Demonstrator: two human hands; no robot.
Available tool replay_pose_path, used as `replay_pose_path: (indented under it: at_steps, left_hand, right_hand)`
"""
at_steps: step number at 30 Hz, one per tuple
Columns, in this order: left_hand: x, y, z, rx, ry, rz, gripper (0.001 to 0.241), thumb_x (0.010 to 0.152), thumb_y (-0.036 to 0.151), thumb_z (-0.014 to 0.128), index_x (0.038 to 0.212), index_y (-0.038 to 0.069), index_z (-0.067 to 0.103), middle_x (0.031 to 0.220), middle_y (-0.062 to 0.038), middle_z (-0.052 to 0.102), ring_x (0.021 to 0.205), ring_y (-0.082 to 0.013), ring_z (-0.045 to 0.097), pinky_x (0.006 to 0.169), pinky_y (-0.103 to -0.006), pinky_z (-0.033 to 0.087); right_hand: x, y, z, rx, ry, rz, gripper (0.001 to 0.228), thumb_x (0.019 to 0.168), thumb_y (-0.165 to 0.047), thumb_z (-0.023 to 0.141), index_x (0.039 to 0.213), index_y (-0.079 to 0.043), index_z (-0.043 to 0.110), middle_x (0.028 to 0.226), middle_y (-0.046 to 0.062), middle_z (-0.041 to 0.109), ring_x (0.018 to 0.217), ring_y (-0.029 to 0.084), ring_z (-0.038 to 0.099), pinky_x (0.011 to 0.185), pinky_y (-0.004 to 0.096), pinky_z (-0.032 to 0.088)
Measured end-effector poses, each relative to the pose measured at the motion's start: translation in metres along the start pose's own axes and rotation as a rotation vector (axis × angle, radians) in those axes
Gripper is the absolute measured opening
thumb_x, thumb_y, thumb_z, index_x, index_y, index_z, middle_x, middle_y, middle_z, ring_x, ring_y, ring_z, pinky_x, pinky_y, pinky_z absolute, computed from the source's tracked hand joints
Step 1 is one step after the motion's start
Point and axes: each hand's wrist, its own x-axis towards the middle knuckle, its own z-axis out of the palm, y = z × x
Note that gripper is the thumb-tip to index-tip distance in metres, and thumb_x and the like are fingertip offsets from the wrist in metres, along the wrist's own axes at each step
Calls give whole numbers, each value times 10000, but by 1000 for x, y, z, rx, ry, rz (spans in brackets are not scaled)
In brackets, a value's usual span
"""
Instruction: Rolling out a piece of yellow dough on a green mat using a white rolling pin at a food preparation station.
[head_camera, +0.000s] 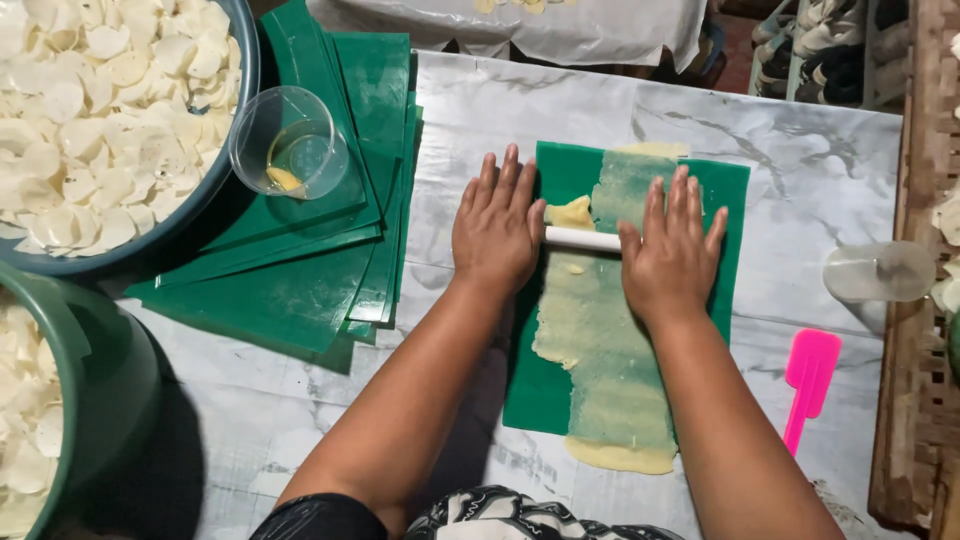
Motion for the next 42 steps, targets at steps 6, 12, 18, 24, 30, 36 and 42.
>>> replay_pose_path:
  at_steps: [6,12,18,24,30,36,42]
  left_hand:
    - [-39,3,-15,-26,-25,47,602,1092,474,304,1622,190,312,1692,-105,284,1560,-345,240,1227,-470,232]
    - [-60,-1,-14,-55,47,68,585,1081,515,337,1488,142,533,1533,-145,522,1441,-353,463,1204,-547,268]
    - [2,9,-29,13,-32,-37,659,1102,473,304,1656,128,207,1732,-139,107,1605,-329,65,1288,-553,18]
    - [-68,10,-18,-37,-17,21,613,1066,378,321,1628,134,290,1707,-131,224,1581,-322,181,1273,-522,90]
    - [-152,10,-16,11,-14,74,624,1073,424,357,1633,163,272,1717,-92,202,1578,-292,171,1274,-470,119]
    - [-154,13,-24,-21,-72,57,626,1085,467,314,1628,157,278,1714,-110,196,1582,-313,141,1266,-526,57]
    - [-49,13,-14,27,-61,-10,622,1084,455,237,1618,145,316,1705,-101,241,1590,-295,144,1279,-534,11]
  right_hand:
    - [-29,-11,-13,-5,-12,-8,654,1088,-417,454,1575,18,423,1687,249,284,1537,392,312,1220,628,144]
    - [-64,0,-19,106,-123,61,640,1094,-464,382,1568,-39,446,1628,240,414,1505,398,383,1175,765,62]
    - [23,-16,-28,91,-160,218,657,1095,-403,419,1668,-134,240,1728,187,57,1600,355,42,1190,776,-5]
    - [-45,-25,-28,-5,-242,156,648,1074,-478,338,1647,-180,282,1718,178,192,1583,333,187,1222,681,114]
    - [-127,-40,-50,-80,-142,23,660,1057,-453,398,1627,-124,348,1686,214,300,1550,371,289,1218,615,209]
    - [-136,-35,-38,-27,-29,-17,729,1055,-497,438,1620,-45,353,1678,258,309,1547,399,286,1186,739,67]
    - [-40,-14,-14,2,-96,97,655,1099,-558,276,1641,-193,317,1716,186,244,1599,325,174,1189,782,-50]
